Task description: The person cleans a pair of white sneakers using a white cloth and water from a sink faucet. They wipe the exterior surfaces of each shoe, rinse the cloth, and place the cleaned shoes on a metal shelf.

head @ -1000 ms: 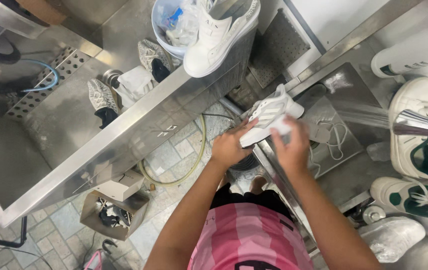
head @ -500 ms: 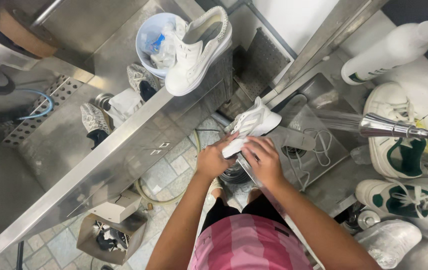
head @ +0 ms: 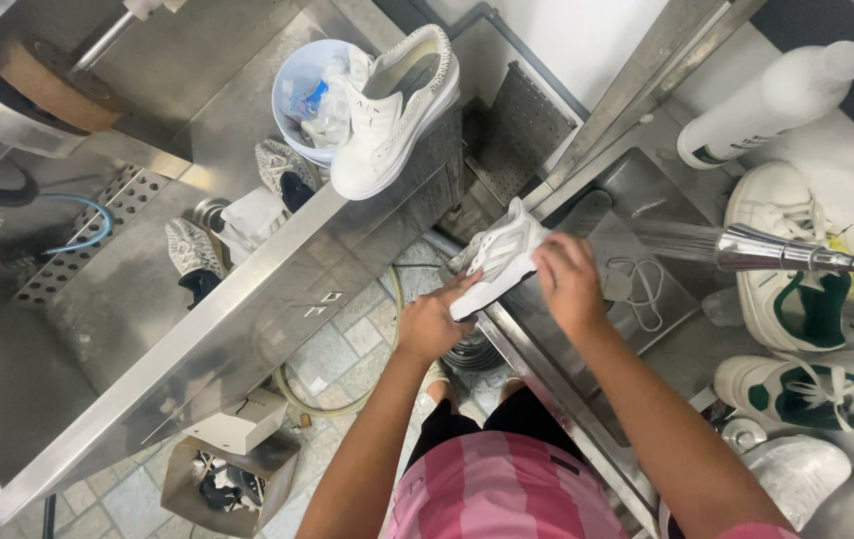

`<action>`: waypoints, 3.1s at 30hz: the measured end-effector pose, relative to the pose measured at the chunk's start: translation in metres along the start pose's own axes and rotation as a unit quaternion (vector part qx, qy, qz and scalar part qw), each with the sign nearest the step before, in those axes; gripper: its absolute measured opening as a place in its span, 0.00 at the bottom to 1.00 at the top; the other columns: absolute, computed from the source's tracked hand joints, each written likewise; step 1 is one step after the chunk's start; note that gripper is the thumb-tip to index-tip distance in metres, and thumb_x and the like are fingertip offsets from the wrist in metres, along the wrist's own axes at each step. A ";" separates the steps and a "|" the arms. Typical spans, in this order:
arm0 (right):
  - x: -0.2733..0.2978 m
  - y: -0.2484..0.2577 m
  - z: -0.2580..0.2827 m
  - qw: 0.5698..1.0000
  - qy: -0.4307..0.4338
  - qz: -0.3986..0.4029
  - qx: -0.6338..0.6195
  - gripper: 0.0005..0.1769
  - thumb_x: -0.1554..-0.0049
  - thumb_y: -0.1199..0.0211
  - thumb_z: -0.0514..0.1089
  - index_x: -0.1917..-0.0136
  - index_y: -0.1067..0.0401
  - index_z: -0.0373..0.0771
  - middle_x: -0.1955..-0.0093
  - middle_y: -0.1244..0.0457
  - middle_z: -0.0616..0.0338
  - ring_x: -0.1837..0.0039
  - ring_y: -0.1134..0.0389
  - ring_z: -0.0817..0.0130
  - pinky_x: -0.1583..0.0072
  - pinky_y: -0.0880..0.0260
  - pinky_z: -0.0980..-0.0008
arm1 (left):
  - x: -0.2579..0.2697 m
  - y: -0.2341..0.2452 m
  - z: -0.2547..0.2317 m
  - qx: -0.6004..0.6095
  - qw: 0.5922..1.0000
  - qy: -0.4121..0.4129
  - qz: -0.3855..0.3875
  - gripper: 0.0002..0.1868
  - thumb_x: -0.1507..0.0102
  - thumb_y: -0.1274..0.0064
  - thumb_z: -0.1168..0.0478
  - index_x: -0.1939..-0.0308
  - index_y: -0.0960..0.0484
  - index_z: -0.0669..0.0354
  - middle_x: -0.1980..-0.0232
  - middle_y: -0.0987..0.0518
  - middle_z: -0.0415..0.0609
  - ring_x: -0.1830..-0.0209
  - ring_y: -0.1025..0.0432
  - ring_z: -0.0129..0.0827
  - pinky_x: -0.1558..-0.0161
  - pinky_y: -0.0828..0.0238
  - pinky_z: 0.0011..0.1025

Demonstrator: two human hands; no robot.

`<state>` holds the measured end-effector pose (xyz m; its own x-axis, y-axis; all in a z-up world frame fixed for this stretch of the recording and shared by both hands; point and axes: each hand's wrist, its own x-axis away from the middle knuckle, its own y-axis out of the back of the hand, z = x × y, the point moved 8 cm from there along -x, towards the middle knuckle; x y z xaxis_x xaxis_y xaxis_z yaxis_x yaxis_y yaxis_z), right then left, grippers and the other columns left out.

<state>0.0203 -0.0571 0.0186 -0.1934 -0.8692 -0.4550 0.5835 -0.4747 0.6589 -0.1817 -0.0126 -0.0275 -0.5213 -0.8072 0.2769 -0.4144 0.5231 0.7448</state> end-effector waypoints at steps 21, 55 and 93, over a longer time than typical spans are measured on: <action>0.008 0.001 -0.038 0.991 -0.112 -0.071 0.012 0.06 0.38 0.33 0.40 0.50 0.25 0.34 0.46 0.32 0.49 0.44 0.31 0.49 0.43 0.31 0.56 | -0.003 -0.004 -0.004 -0.023 1.000 -0.013 -0.008 0.44 0.50 0.34 0.55 0.31 0.31 0.16 0.30 0.26 0.34 0.43 0.23 0.38 0.44 0.26 0.39; 0.023 0.067 0.073 0.986 -0.126 -0.102 -0.047 0.07 0.45 0.29 0.37 0.53 0.23 0.35 0.48 0.31 0.53 0.45 0.29 0.56 0.44 0.29 0.62 | 0.026 0.023 -0.090 0.068 0.945 -0.206 -0.244 0.22 0.55 0.27 0.56 0.61 0.19 0.57 0.62 0.21 0.48 0.63 0.28 0.48 0.59 0.29 0.41; 0.066 0.029 -0.042 0.897 -0.344 -0.122 -0.251 0.08 0.40 0.31 0.34 0.49 0.28 0.36 0.46 0.34 0.56 0.54 0.38 0.68 0.52 0.37 0.67 | 0.055 0.072 -0.092 0.166 0.907 -0.251 -0.293 0.23 0.54 0.22 0.50 0.69 0.19 0.59 0.68 0.19 0.47 0.68 0.24 0.40 0.64 0.27 0.34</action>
<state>0.0574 -0.1219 -0.0174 -0.7041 -0.7089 0.0417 0.7052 -0.6910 0.1589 -0.1719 -0.0438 0.0971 -0.3788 -0.7905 -0.4813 -0.8889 0.1659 0.4270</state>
